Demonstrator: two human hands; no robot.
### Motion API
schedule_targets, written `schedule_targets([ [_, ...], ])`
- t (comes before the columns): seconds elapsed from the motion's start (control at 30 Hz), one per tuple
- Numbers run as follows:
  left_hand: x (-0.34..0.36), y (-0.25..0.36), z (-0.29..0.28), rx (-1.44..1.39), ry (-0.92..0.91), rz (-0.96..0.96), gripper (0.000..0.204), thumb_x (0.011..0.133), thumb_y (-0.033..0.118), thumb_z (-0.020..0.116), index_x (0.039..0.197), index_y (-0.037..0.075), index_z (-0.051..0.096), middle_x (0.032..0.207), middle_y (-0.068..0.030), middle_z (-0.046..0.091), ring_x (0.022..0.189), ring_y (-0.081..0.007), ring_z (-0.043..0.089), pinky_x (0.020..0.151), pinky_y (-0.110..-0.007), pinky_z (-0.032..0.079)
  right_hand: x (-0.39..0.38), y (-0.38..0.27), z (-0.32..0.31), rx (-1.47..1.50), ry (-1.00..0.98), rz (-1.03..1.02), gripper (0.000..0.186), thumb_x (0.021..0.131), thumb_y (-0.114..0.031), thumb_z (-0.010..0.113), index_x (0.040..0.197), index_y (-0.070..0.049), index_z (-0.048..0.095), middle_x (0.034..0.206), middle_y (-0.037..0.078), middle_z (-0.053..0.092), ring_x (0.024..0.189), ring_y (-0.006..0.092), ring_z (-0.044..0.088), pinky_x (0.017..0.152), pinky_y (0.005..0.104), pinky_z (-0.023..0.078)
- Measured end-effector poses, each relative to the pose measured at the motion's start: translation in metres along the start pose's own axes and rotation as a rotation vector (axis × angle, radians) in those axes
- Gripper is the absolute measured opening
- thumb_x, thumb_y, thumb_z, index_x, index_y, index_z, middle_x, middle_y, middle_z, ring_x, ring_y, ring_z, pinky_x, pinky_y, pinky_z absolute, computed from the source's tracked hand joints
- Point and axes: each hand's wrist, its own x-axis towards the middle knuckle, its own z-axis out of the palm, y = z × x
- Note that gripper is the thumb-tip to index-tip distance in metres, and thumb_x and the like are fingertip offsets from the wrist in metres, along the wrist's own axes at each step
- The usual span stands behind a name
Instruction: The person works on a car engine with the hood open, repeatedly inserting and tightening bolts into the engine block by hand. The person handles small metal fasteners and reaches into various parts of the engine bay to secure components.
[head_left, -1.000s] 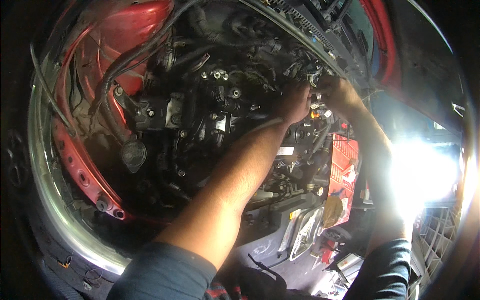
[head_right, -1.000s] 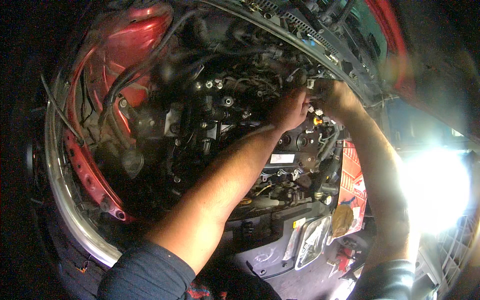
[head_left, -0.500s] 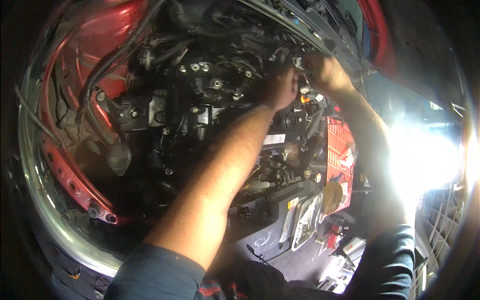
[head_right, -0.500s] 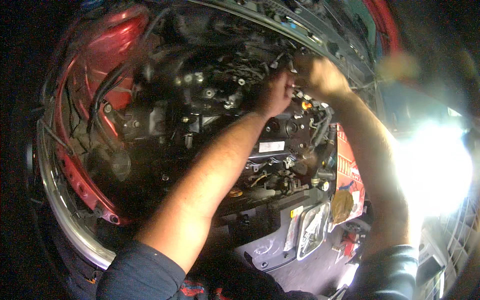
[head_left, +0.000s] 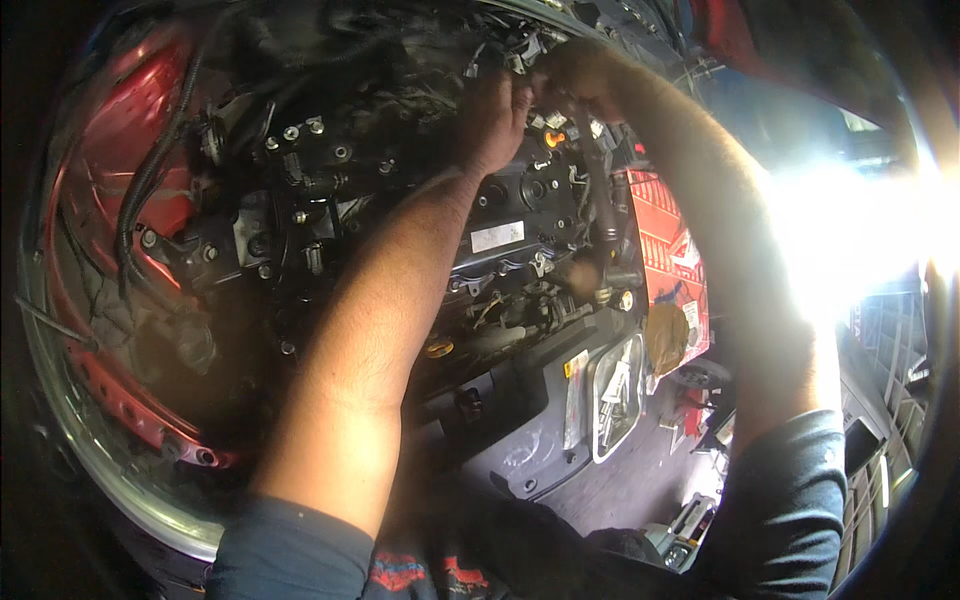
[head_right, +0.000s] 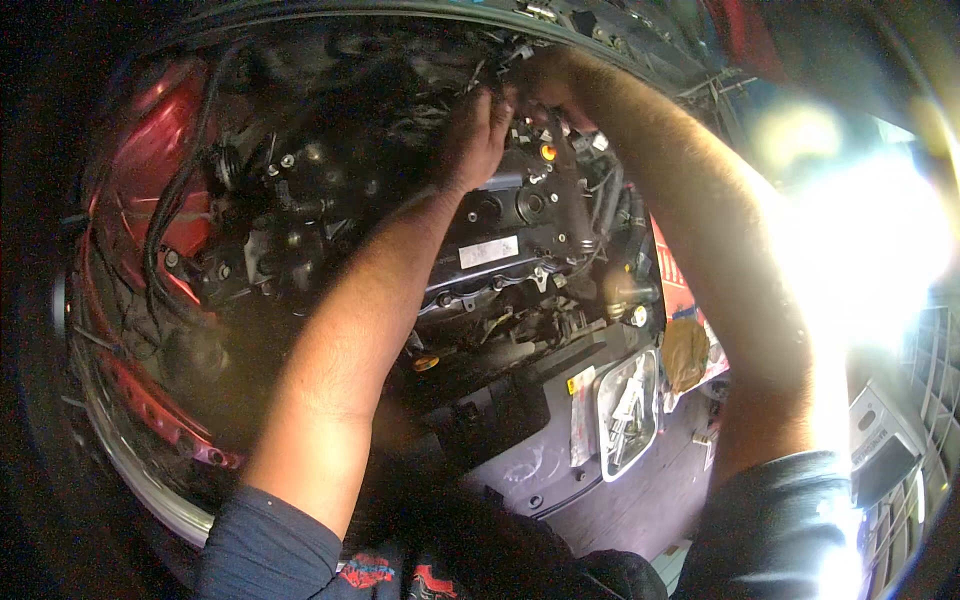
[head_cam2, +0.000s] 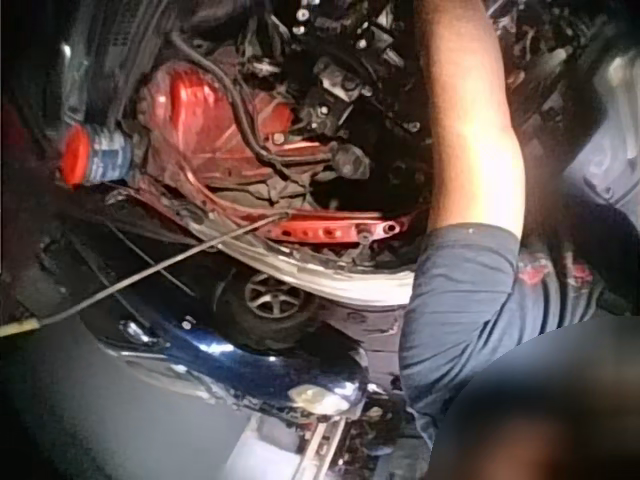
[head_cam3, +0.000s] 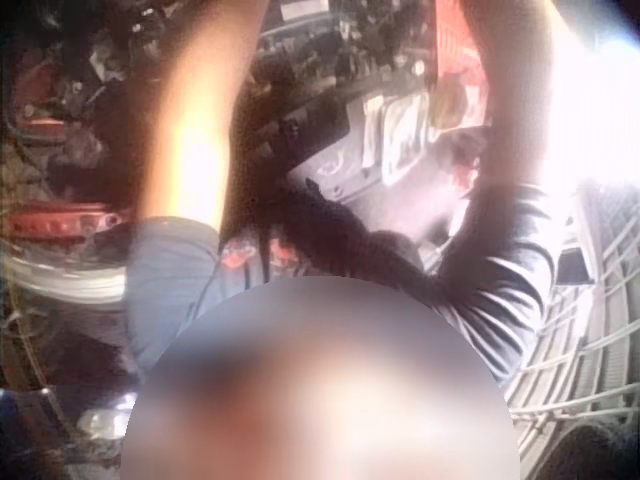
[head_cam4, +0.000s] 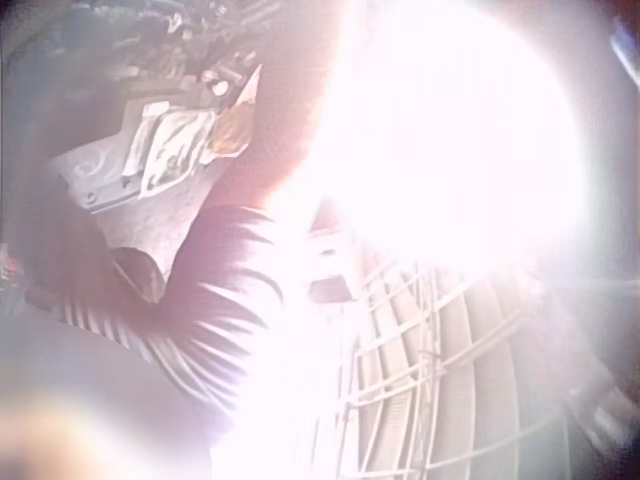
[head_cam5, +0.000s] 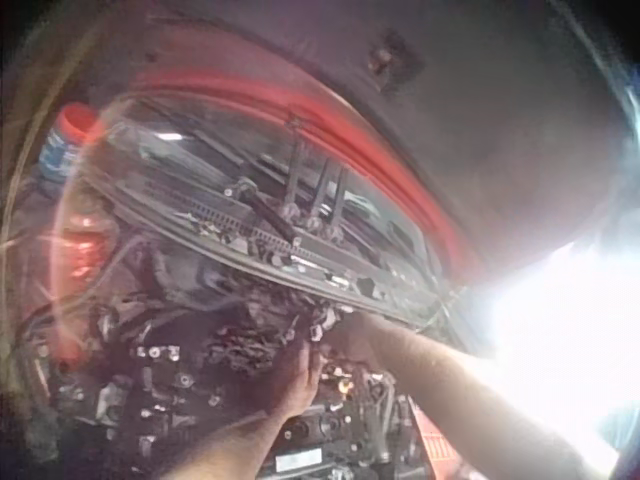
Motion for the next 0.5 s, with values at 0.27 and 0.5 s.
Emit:
schedule_targets([
  [0.27, -0.003, -0.006, 0.006, 0.043, 0.080, 0.093, 0.032, 0.100, 0.028, 0.052, 0.115, 0.000, 0.050, 0.099, -0.0260, 0.063, 0.090, -0.0452, 0.062, 0.077, -0.049, 0.051, -0.022, 0.013, 0.000, -0.392, 0.440, -0.437, 0.024, 0.074, -0.018, 0.071, 0.092, -0.007, 0.060, 0.086, 0.015, 0.066, 0.088, 0.0324, 0.066, 0.073, 0.0431, 0.051],
  [0.5, -0.009, 0.005, -0.009, -0.007, -0.031, -0.051, 0.036, 0.082, 0.022, 0.068, 0.107, 0.003, 0.050, 0.104, -0.0199, 0.059, 0.102, -0.0386, 0.058, 0.085, -0.050, 0.048, -0.003, 0.017, 0.001, -0.316, 0.316, -0.245, 0.028, 0.082, -0.021, 0.067, 0.106, -0.006, 0.068, 0.084, 0.018, 0.069, 0.068, 0.0283, 0.068, 0.067, 0.0400, 0.056],
])
